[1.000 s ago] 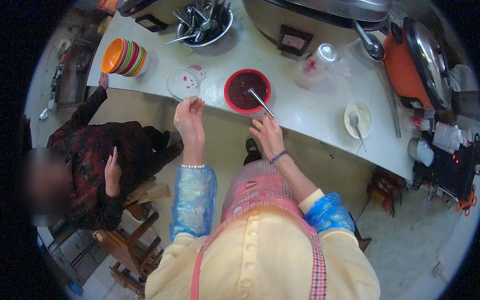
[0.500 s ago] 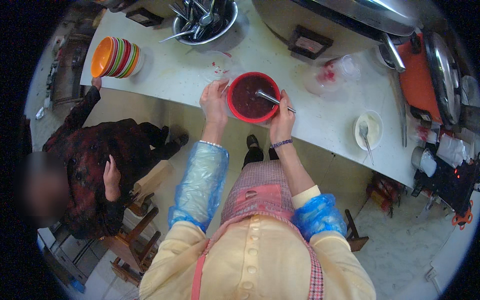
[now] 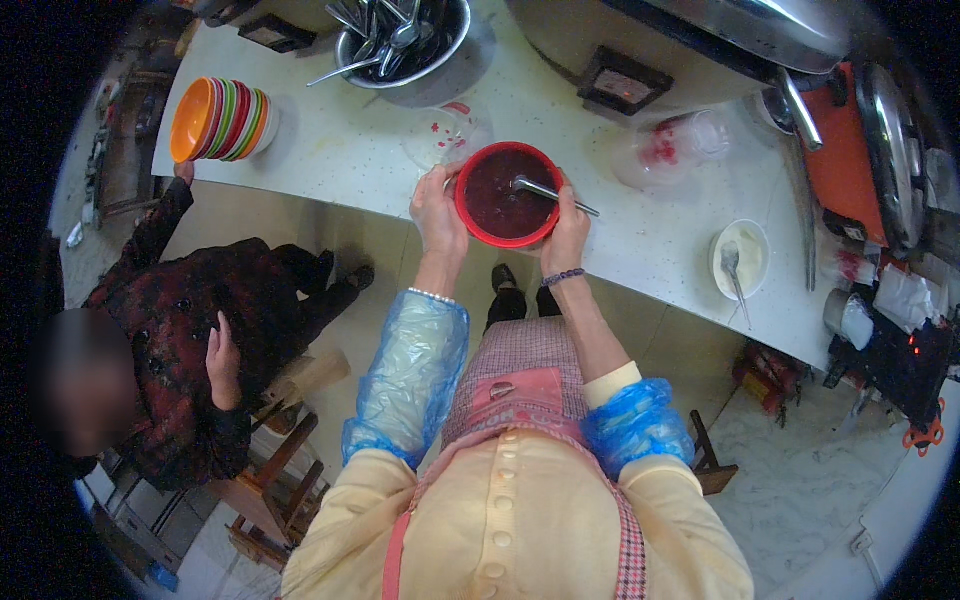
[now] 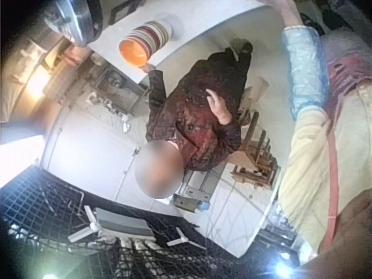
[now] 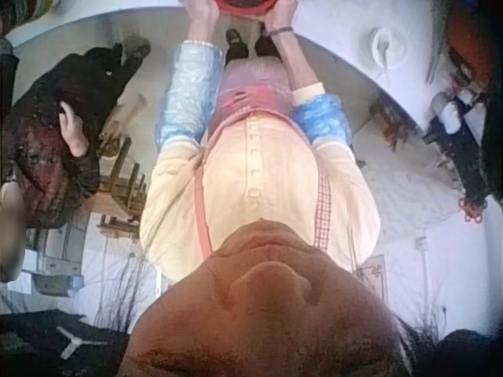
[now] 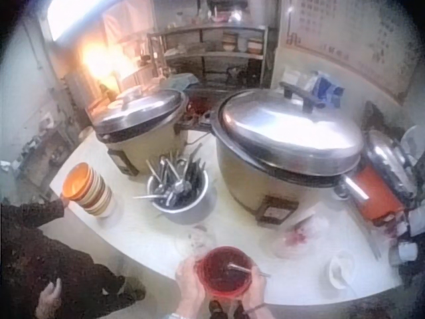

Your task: The person scoops a dark red porridge from a large pot into a red bowl, adds a white substance from a small bowl, and transfers the mixture into a plastic cup. They then use a machine to add ice to the cup, seal it, and hand it to a customer.

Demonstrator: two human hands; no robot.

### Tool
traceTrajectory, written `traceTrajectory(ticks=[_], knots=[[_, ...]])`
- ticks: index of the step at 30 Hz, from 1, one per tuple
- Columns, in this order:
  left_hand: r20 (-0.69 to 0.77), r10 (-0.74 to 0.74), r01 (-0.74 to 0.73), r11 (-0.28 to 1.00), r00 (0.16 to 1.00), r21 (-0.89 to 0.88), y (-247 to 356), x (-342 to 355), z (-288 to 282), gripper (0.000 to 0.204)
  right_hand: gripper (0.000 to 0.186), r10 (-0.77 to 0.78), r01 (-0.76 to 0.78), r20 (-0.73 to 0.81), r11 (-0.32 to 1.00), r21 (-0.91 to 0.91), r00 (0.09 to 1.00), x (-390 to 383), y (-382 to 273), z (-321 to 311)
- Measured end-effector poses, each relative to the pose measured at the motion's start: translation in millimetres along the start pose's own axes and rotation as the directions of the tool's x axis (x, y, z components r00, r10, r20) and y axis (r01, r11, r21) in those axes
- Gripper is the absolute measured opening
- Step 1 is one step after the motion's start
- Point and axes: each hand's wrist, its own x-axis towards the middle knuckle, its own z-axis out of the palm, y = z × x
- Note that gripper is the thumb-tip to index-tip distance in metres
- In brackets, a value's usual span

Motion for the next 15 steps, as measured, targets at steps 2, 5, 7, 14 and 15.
traceTrajectory(ticks=[2, 5, 7, 14, 15], knots=[[0.013, 0.0, 0.0, 1.0, 1.0, 0.007, -0.3, -0.3, 0.7, 0.016, 0.043, -0.002, 0.002, 0.0, 1.0, 0.001, 1.0, 0.3, -1.5, 1.7], [0.024, -0.009, 0.009, 1.0, 1.0, 0.008, -0.6, 1.1, -0.7, 0.017, 0.043, 0.003, -0.003, 0.011, 1.0, 0.008, 1.0, 1.0, -1.9, -0.1], [0.025, -0.017, 0.017, 1.0, 1.0, 0.002, -2.2, 1.8, -2.0, 0.018, 0.044, -0.013, 0.013, 0.025, 1.0, 0.004, 1.0, 1.1, -4.5, -0.4], [0.016, 0.042, -0.043, 0.997, 0.999, 0.065, 5.3, -1.7, -5.2, 0.018, 0.045, -0.015, 0.014, 0.044, 1.0, 0.023, 0.999, 1.2, 0.4, -12.9], [0.012, 0.042, -0.042, 0.996, 0.999, 0.075, 7.9, -2.5, -4.1, 0.018, 0.045, 0.0, -0.001, 0.045, 1.0, 0.008, 0.999, 1.3, -0.1, -16.8]])
